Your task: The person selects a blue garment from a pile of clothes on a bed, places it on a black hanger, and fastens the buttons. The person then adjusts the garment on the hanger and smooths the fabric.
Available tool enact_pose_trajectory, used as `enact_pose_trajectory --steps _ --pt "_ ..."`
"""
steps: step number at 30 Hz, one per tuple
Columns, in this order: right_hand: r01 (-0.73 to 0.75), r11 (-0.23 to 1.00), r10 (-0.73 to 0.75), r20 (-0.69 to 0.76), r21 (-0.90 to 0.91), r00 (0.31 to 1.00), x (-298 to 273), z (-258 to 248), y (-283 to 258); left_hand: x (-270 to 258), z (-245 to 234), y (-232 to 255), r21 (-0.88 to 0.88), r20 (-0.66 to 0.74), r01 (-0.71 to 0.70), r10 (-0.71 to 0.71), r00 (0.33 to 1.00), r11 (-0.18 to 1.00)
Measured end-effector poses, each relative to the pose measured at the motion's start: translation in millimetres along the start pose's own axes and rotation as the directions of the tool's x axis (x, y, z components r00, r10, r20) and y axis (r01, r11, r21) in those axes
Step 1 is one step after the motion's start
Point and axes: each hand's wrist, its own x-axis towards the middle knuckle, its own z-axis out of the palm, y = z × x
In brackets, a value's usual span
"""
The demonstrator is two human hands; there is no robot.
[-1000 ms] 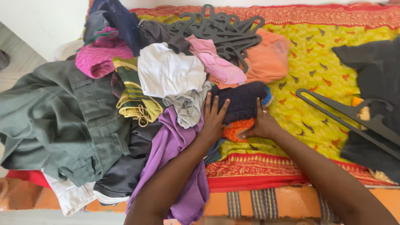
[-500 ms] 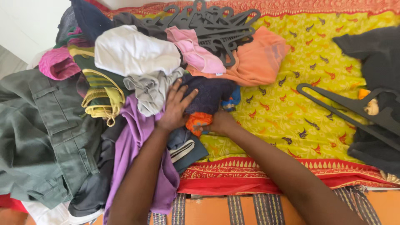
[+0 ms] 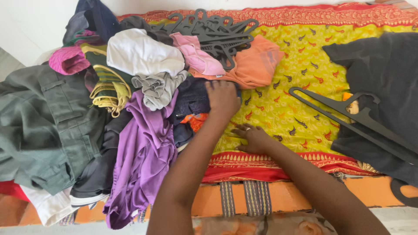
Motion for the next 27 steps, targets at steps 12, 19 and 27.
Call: enact_pose_trajectory --steps 12,19,27 --pt "0.080 0.991 -0.081 0.001 0.109 0.997 -3.4 -18.9 2.0 113.9 174.7 9.1 0.093 -0.195 0.077 -0.058 0.979 0.993" --pt "-0.032 0.918 0.199 -0.389 0.396 0.900 3.0 -15.0 22.3 87.7 71.1 18.0 -0.298 -0.461 -0.007 -0.137 0.877 0.954" --pt "0.660 -0.341 0.405 -0.529 0.670 0.746 -16.7 -34.8 124.4 -21.3 10.8 83.4 -0.222 -0.567 -0.425 0.239 0.788 0.877"
